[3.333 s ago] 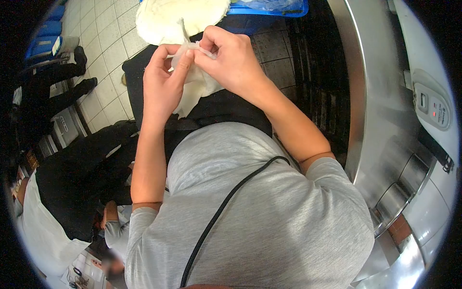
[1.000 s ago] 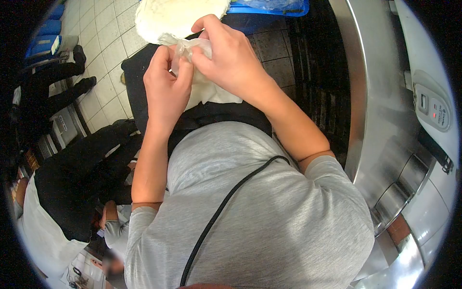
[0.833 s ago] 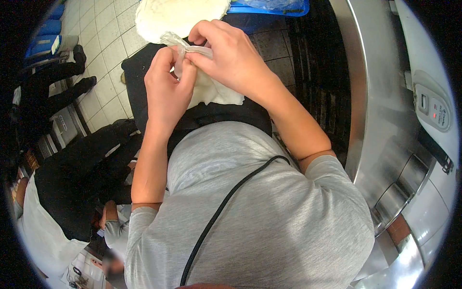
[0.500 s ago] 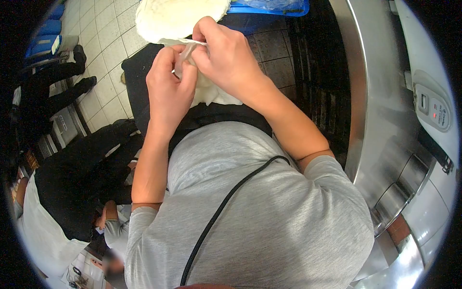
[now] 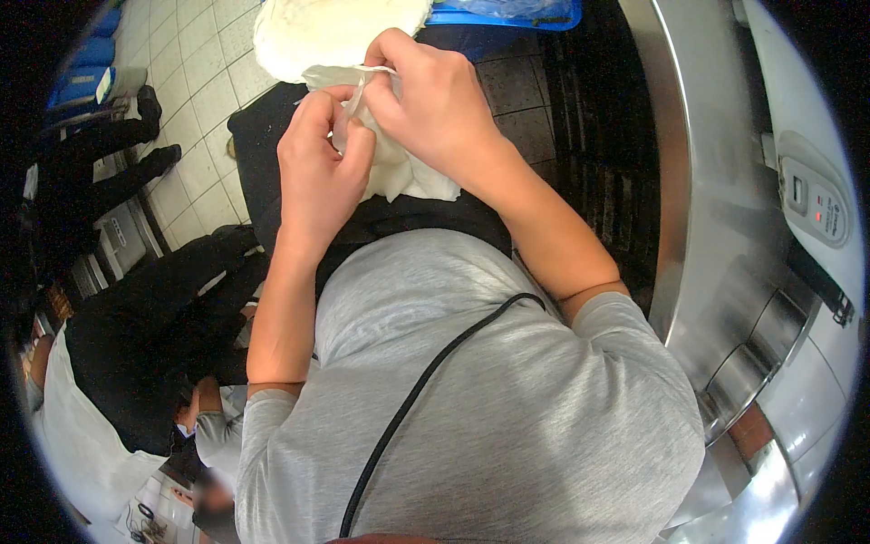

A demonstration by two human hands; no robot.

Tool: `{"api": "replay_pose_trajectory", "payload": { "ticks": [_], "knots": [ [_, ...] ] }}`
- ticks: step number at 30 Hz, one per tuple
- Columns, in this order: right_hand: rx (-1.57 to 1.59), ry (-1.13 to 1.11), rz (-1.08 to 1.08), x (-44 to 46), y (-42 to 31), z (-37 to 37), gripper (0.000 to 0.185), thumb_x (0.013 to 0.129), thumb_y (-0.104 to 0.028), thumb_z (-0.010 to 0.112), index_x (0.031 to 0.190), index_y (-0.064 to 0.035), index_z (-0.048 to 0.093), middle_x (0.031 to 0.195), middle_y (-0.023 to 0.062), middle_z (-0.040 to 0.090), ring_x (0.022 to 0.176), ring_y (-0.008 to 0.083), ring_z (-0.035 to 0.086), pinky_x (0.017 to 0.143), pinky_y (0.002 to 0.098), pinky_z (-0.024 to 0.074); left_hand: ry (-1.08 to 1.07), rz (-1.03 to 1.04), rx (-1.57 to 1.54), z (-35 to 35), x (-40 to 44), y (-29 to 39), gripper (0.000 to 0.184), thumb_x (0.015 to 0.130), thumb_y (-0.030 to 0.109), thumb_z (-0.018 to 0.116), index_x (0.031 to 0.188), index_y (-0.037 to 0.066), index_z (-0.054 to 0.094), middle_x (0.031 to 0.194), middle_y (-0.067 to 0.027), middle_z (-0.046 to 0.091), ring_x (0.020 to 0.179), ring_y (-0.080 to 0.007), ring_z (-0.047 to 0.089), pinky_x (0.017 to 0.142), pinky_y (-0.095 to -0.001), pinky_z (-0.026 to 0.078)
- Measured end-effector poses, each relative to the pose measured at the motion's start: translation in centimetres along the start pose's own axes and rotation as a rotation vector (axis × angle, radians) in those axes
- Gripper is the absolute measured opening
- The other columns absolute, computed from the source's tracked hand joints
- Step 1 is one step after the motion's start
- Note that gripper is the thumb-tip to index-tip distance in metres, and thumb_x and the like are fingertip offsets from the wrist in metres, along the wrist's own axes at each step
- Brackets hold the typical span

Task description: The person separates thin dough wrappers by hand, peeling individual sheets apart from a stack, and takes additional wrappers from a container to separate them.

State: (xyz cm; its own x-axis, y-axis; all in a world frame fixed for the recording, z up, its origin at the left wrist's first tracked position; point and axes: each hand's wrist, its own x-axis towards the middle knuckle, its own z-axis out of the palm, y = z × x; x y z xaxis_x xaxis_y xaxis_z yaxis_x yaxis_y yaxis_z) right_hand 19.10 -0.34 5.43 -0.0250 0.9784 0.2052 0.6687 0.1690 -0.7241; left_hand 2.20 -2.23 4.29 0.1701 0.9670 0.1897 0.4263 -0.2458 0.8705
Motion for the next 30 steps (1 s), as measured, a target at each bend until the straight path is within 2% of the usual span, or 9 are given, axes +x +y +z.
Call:
{"api": "replay_pose_trajectory", "payload": {
  "ticks": [4,7,14,16,19,21,23,25,30],
  "knots": [
    [-0.072,-0.039,-0.058,0.0,0.6,0.0,0.018,0.098,-0.016,0.074,0.112,-0.0044,0.074,0.094,0.0162,0.079,0.084,0.0290,0.080,0.076,0.0361,0.0615,-0.006,0.004,-0.039,0.2,-0.2,0.0,0.021,0.093,0.004,0.067,0.112,-0.003,0.071,0.090,-0.0096,0.065,0.074,-0.0183,0.060,0.065,-0.0327,0.050],
    [0.034,-0.023,-0.176,0.4,1.1,-0.2,0.016,0.097,-0.017,0.071,0.107,-0.0047,0.072,0.089,0.0204,0.077,0.079,0.0405,0.076,0.073,0.0480,0.0612,0.003,0.078,0.004,-0.1,-0.1,-0.2,0.024,0.093,0.004,0.067,0.115,-0.004,0.071,0.089,-0.0095,0.065,0.075,-0.0169,0.060,0.066,-0.0325,0.050],
    [0.089,-0.015,0.110,0.9,1.3,-0.8,0.027,0.099,-0.027,0.075,0.112,-0.0030,0.074,0.083,0.0241,0.075,0.076,0.0384,0.077,0.070,0.0442,0.0593,0.012,-0.025,-0.024,-0.2,-0.4,-0.1,0.026,0.094,0.004,0.067,0.118,-0.005,0.071,0.091,-0.0066,0.067,0.079,-0.0123,0.060,0.071,-0.0285,0.051],
    [0.153,-0.023,0.112,0.9,1.3,-0.9,0.030,0.099,-0.029,0.077,0.113,-0.0031,0.074,0.084,0.0241,0.076,0.077,0.0372,0.078,0.070,0.0437,0.0590,-0.062,-0.249,-0.212,-0.5,-0.4,0.0,0.023,0.100,0.006,0.067,0.119,-0.005,0.071,0.094,-0.0025,0.068,0.081,-0.0077,0.059,0.073,-0.0258,0.051],
    [0.176,-0.119,0.100,0.9,0.6,-1.3,0.042,0.097,-0.034,0.080,0.125,-0.0047,0.070,0.099,0.0236,0.078,0.079,0.0348,0.078,0.072,0.0438,0.0592,-0.034,-0.233,-0.296,-0.4,-0.1,-0.2,0.014,0.097,0.006,0.070,0.103,-0.005,0.065,0.102,-0.0127,0.075,0.084,-0.0130,0.068,0.072,-0.0323,0.059],
    [0.156,-0.128,0.006,0.9,0.4,-1.5,0.057,0.094,-0.038,0.084,0.138,-0.0074,0.064,0.116,0.0235,0.077,0.086,0.0339,0.078,0.077,0.0432,0.0602,-0.037,-0.217,-0.288,-0.4,-0.1,-0.1,0.013,0.099,0.006,0.069,0.101,-0.005,0.063,0.106,-0.0134,0.076,0.087,-0.0131,0.069,0.075,-0.0317,0.060],
    [0.158,-0.096,-0.127,1.1,1.4,-1.1,0.062,0.092,-0.038,0.086,0.141,-0.0079,0.062,0.119,0.0237,0.077,0.088,0.0335,0.077,0.080,0.0424,0.0605,-0.039,-0.203,-0.281,-0.3,-0.2,-0.1,0.013,0.101,0.006,0.068,0.098,-0.005,0.062,0.110,-0.0141,0.077,0.091,-0.0133,0.069,0.077,-0.0311,0.061],
    [0.160,-0.064,-0.262,1.1,1.6,-1.3,0.068,0.089,-0.038,0.089,0.143,-0.0084,0.060,0.121,0.0239,0.076,0.090,0.0331,0.077,0.082,0.0416,0.0608,-0.060,-0.277,-0.415,-0.1,-0.2,-0.2,0.015,0.107,0.011,0.069,0.111,-0.004,0.069,0.098,-0.0011,0.069,0.089,-0.0050,0.059,0.078,-0.0237,0.050],
    [0.151,-0.161,0.071,0.9,1.1,-2.2,0.068,0.080,-0.032,0.096,0.134,-0.0051,0.066,0.108,0.0199,0.078,0.093,0.0311,0.078,0.084,0.0397,0.0614,-0.060,-0.250,-0.486,0.3,-0.5,-0.8,0.011,0.107,0.009,0.070,0.103,0.000,0.064,0.100,-0.0009,0.069,0.089,-0.0044,0.058,0.078,-0.0235,0.049]
  ]
}}
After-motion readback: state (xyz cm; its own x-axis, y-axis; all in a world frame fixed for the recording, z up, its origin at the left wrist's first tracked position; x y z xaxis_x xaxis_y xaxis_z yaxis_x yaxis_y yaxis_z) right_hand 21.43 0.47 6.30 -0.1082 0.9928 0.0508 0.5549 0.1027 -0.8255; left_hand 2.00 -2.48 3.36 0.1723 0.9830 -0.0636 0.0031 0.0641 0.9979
